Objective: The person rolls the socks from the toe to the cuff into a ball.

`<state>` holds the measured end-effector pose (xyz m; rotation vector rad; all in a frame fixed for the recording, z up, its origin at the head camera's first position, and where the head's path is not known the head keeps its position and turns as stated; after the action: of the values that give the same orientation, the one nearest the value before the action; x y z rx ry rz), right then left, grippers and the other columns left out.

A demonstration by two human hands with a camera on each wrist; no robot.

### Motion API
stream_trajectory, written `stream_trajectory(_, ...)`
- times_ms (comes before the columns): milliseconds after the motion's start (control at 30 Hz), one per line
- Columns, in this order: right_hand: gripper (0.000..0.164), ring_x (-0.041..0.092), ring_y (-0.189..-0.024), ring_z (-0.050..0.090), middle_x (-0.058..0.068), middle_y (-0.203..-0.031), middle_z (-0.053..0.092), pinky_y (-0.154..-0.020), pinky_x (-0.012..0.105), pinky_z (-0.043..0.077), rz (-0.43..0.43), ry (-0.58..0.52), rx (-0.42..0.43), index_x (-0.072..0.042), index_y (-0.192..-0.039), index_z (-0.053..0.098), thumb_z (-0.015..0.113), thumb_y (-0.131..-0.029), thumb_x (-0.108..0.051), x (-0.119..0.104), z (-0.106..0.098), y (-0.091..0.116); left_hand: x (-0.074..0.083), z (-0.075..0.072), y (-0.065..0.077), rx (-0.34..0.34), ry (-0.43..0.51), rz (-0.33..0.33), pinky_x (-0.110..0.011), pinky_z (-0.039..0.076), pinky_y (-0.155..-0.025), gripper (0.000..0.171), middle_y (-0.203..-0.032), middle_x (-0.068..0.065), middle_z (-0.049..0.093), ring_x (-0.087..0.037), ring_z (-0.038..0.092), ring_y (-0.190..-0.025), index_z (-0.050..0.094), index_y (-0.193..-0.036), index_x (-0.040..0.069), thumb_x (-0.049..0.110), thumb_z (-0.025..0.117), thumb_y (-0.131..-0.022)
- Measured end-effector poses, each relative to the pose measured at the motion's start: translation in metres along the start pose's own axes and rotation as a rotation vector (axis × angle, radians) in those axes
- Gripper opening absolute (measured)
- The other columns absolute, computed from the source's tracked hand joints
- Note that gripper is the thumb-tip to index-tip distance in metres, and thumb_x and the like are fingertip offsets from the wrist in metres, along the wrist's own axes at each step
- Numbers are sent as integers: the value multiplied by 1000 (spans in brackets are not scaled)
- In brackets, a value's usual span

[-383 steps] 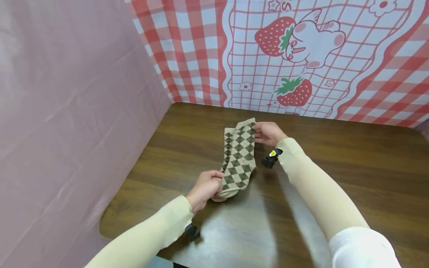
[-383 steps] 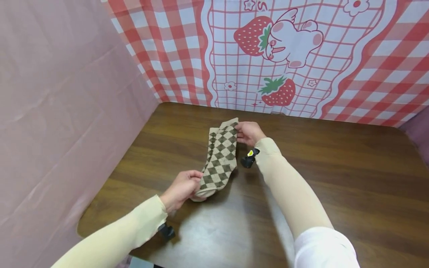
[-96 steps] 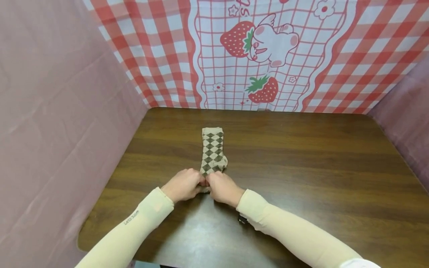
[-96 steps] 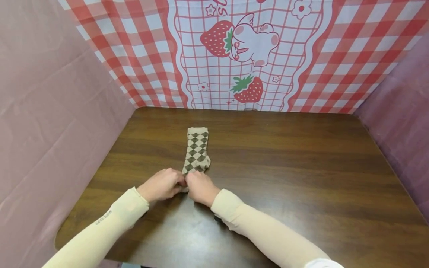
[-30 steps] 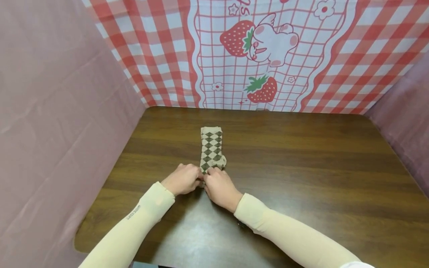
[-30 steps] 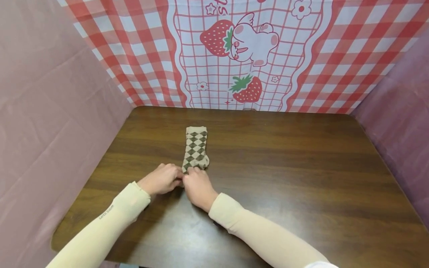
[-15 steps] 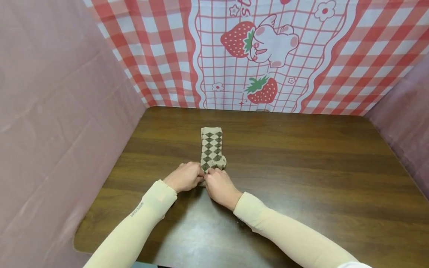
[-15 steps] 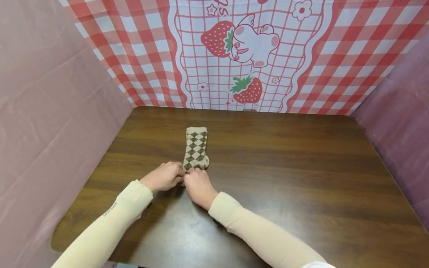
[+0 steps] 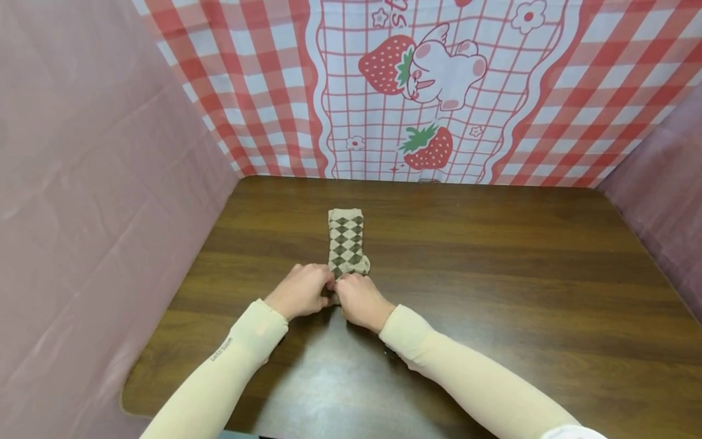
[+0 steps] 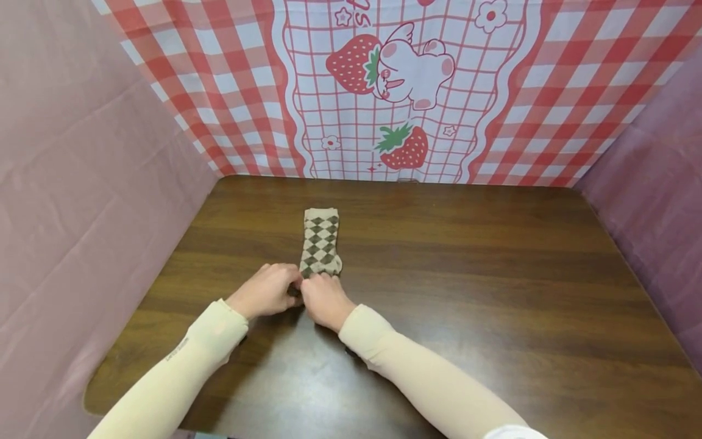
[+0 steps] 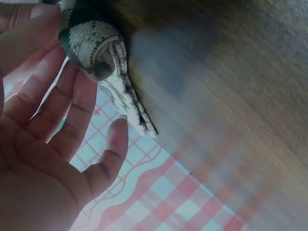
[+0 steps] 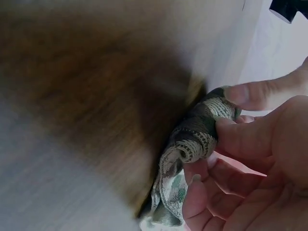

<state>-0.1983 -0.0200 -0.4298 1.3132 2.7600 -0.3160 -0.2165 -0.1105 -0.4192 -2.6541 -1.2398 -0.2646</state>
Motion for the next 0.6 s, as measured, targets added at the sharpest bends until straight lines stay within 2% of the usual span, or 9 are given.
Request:
stream_trajectory(200, 15, 30, -71, 63, 11, -77, 59, -60, 44, 54, 8, -31, -16, -8, -72, 62, 75, -69, 0, 1, -1, -2, 1, -1, 0, -3, -23, 43, -41, 51, -67, 14, -78, 4, 67, -15, 64, -71, 69, -74, 18, 12, 82, -76)
stream_trajectory(367, 12, 29, -72, 62, 10, -82, 59, -62, 45, 54, 12, -30, 39, -8, -70, 63, 72, -78, -3, 2, -2, 3, 1, 1, -2, -28, -7, 58, -44, 52, -68, 10, -79, 2, 70, -18, 66, -73, 72, -76, 16, 10, 78, -81)
stream_trajectory(467, 9, 29, -74, 62, 8, -83, 59, -62, 45, 52, 5, -13, 95, -8, -75, 67, 74, -82, -8, 1, -4, 6, -1, 2, -3, -45, 1, 35, -46, 52, -69, 10, -78, 2, 70, -19, 66, -74, 73, -76, 17, 11, 78, -83)
stream_trajectory(600, 6, 26, -76, 60, 6, -83, 59, -62, 42, 49, -14, 23, 130, -9, -80, 69, 74, -83, -10, -4, -6, 9, -4, 2, -6, -77, 13, -22, -48, 49, -72, 12, -77, 5, 69, -20, 64, -78, 73, -75, 20, 13, 78, -84)
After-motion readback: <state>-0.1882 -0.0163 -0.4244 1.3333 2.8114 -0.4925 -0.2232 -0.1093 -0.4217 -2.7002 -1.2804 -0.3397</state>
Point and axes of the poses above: each hand's wrist, its own y-axis away from the middle knuckle, its own z-axis out of the palm, x = y × z, the point moved 6 cm from there along -y, towards the middle knuckle
